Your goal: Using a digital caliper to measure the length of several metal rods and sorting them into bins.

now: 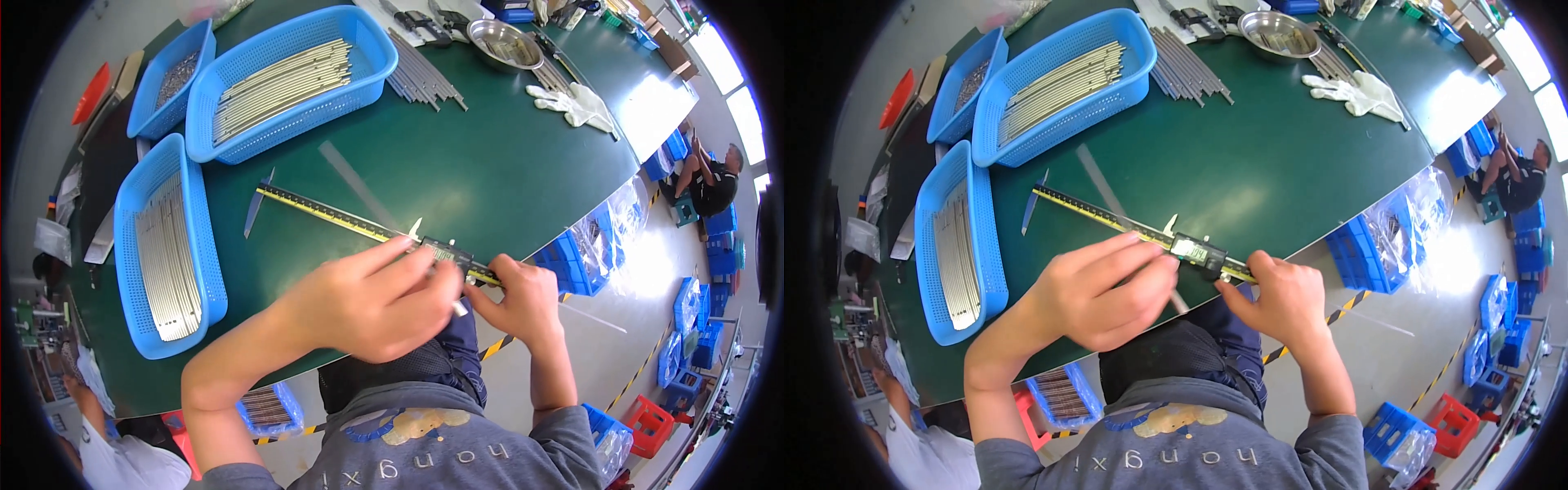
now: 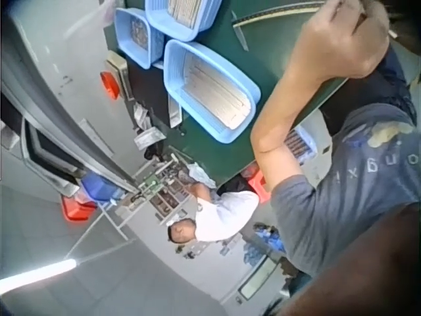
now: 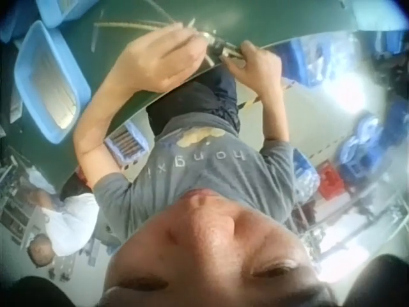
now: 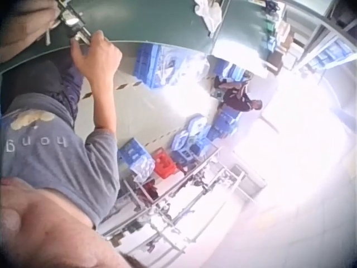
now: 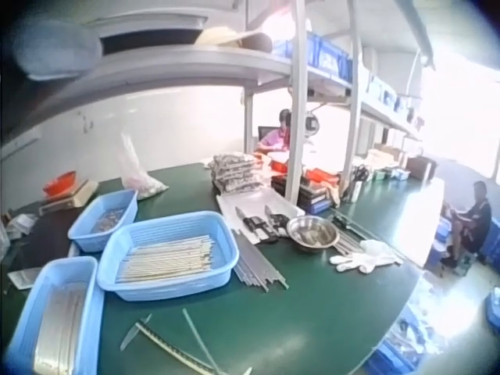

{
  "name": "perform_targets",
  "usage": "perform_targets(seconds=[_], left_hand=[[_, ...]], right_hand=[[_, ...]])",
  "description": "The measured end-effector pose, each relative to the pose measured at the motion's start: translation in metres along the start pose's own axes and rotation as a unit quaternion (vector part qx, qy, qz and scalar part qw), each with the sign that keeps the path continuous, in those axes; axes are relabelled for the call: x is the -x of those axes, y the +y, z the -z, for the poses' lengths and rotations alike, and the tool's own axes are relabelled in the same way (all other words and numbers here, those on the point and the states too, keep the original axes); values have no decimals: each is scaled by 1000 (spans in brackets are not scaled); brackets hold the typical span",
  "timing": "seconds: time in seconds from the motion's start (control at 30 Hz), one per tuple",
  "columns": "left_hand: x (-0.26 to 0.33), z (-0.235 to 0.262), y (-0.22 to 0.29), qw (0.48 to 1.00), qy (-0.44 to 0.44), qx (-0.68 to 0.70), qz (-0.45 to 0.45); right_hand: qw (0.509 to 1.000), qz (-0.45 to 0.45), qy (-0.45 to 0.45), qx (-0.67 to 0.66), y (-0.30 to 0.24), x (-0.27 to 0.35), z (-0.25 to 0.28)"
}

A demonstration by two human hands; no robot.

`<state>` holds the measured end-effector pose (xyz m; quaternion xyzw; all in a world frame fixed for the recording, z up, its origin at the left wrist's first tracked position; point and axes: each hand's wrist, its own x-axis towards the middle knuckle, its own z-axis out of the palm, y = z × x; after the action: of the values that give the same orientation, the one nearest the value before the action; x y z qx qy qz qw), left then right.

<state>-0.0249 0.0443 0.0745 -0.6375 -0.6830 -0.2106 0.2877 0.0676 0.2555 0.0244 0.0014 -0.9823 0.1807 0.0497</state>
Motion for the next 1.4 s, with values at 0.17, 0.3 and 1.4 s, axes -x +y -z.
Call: perform_targets(seconds=[0.17,0.3,1.4], left_hand=[[-45,-52,-52,997,-26,-26,-65],[-54,-95,-112,995,-38,-86,-42],[201,112,-152,804,-92,-5,587]], right_hand=[[1000,16,22,-15,0,1,1],[1000,5,14,-16,0,2,3],[999,-27,6,-30,8,1,3]])
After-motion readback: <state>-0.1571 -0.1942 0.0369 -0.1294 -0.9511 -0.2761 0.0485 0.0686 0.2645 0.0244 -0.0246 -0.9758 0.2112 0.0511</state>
